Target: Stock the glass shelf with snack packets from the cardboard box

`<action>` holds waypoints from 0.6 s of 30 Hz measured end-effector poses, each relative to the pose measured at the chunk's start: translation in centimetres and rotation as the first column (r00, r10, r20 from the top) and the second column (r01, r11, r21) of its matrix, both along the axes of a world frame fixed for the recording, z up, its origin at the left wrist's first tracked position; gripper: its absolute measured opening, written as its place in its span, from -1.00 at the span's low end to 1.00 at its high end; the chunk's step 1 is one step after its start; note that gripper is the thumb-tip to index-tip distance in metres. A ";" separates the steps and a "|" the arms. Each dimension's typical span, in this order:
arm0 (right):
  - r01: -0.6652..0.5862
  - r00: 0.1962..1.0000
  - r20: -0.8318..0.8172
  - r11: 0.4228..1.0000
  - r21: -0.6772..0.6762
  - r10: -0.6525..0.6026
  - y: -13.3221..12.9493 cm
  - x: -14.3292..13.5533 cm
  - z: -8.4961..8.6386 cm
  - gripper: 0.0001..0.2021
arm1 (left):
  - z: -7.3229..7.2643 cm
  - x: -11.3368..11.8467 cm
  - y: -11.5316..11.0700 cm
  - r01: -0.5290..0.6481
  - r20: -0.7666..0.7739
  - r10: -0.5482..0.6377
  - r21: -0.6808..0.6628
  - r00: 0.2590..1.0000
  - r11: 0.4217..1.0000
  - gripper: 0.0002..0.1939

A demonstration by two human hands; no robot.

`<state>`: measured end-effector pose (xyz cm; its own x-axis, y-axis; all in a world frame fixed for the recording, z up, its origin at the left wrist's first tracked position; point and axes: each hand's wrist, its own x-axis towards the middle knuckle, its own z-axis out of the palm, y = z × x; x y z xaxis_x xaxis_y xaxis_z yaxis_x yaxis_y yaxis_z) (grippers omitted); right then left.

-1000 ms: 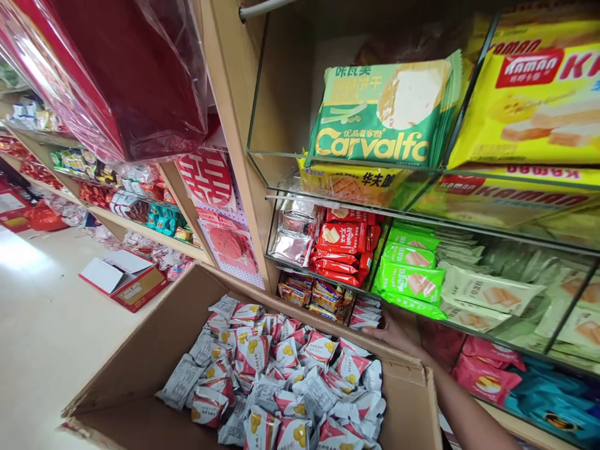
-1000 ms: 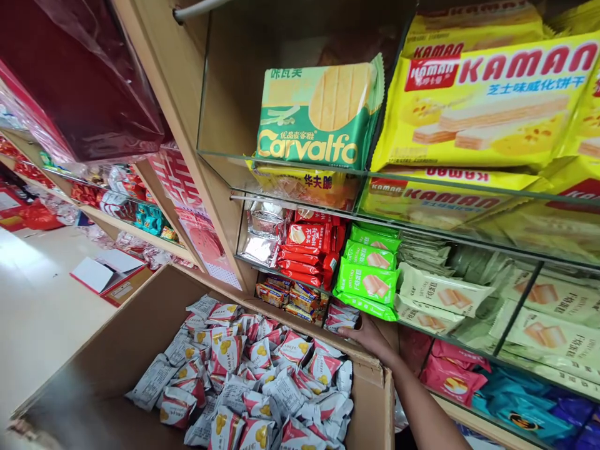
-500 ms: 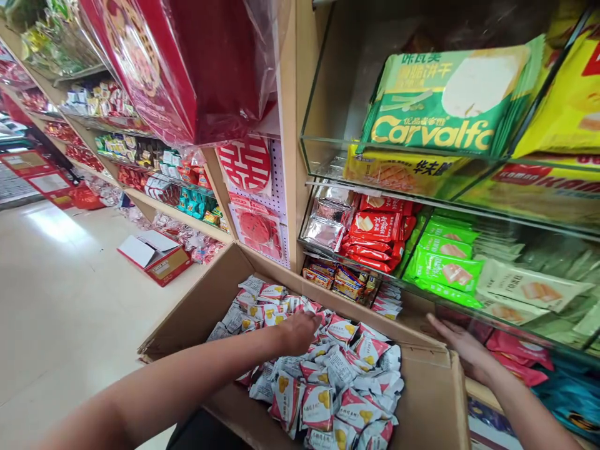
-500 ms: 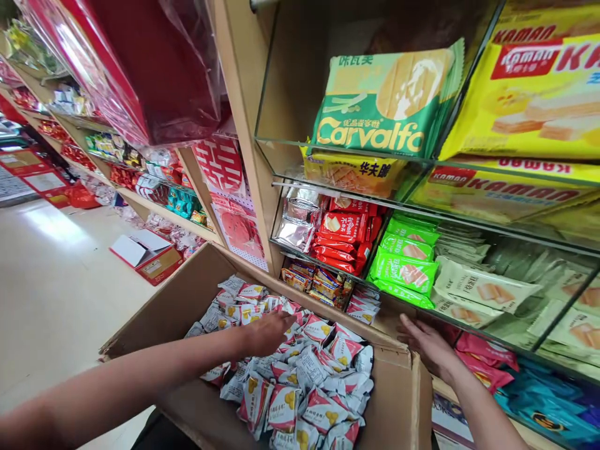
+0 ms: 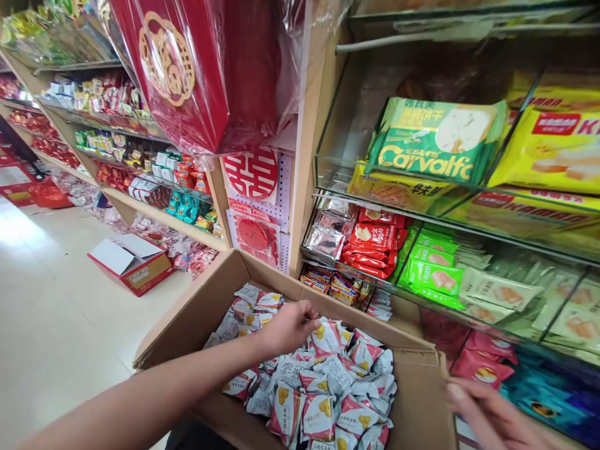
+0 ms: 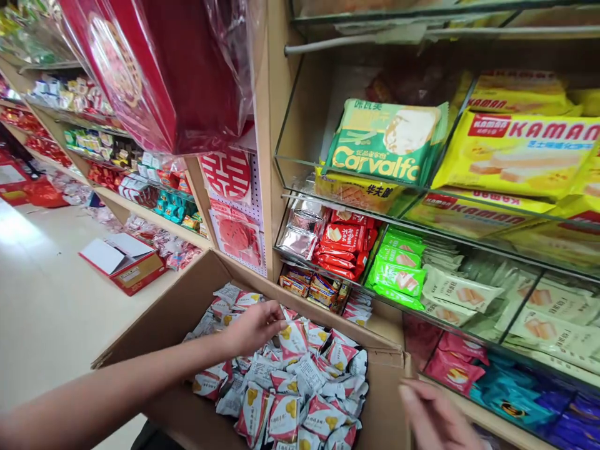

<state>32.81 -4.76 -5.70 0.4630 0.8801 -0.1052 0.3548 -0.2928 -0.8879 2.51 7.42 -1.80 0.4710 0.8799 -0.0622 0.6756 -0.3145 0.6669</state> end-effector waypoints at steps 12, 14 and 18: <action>0.023 0.926 -0.366 0.958 0.287 0.088 3.6 -13.7 4.4 -0.55 | 4.0 4.7 -4.5 -0.016 0.750 0.220 -0.269 0.623 0.963 -0.64; 0.109 0.874 -0.484 0.961 0.254 0.029 3.6 -14.1 4.6 -0.59 | 3.8 5.0 -4.5 -0.106 0.742 0.244 -0.228 0.625 0.968 -0.63; 0.138 0.869 -0.494 0.956 0.258 0.008 3.9 -14.6 4.2 -0.65 | 2.9 5.5 -4.9 -0.270 0.711 0.282 -0.133 0.644 0.954 -0.61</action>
<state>18.18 -0.82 -1.50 0.4743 0.8759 -0.0886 -0.1532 -0.0171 -0.9881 7.99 2.55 1.14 0.1100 0.9785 0.1747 0.0431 -0.1802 0.9827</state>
